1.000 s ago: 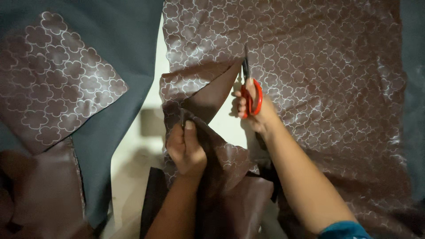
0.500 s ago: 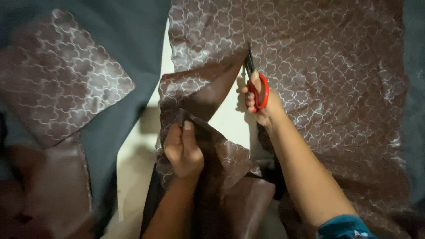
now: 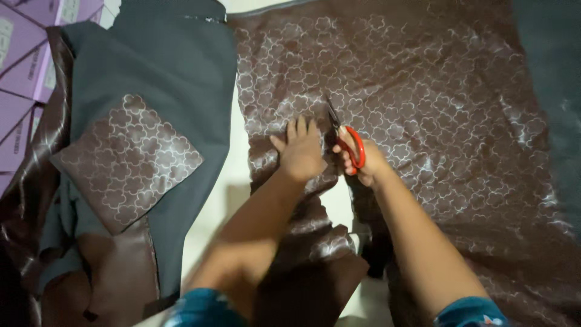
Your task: The person uses red-handled scissors to cut a brown patterned fabric laid on a white tiled floor. They trim edges and separate pieces, occasionally lifting and repositioning the fabric. Pink cardboard templates and stacked purple boxes are visible nearby.
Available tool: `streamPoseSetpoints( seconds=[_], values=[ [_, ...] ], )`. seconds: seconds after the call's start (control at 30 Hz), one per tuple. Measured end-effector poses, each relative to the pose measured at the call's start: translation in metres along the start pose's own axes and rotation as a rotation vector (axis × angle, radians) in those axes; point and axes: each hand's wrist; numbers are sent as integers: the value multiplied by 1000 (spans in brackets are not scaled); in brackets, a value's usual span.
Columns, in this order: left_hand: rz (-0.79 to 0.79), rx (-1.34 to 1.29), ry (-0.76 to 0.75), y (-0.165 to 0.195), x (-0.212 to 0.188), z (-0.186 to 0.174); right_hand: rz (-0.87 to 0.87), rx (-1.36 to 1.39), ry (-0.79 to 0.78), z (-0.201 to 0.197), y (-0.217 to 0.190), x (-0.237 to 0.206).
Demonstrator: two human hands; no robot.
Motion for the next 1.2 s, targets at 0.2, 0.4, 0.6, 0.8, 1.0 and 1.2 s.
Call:
streamPoseSetpoints(
  seconds=[0.2,0.4,0.6,0.8,1.0,1.2],
  values=[
    [82,147,9,-38,8,51,-47,-52,52,-3,6,2],
    [324,113,516,-83,6,89,-22,60,5,12,26,10],
    [356,67,412,-97,-4,92,-60,107,-15,16,27,18],
    [308,50,375,-89,-8,90,-128,20,80,18,35,16],
    [333,-19,369,-93,-10,96,-71,22,81,19,21,29],
    [391,-24,518,-94,-11,103,-62,36,148,20,18,32]
  ],
)
Point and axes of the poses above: each hand's wrist, its own x-axis towards the middle knuckle, its own z-axis out of the palm, y = z × x, and after that the axes turned 2 degrees about -y, right-handed
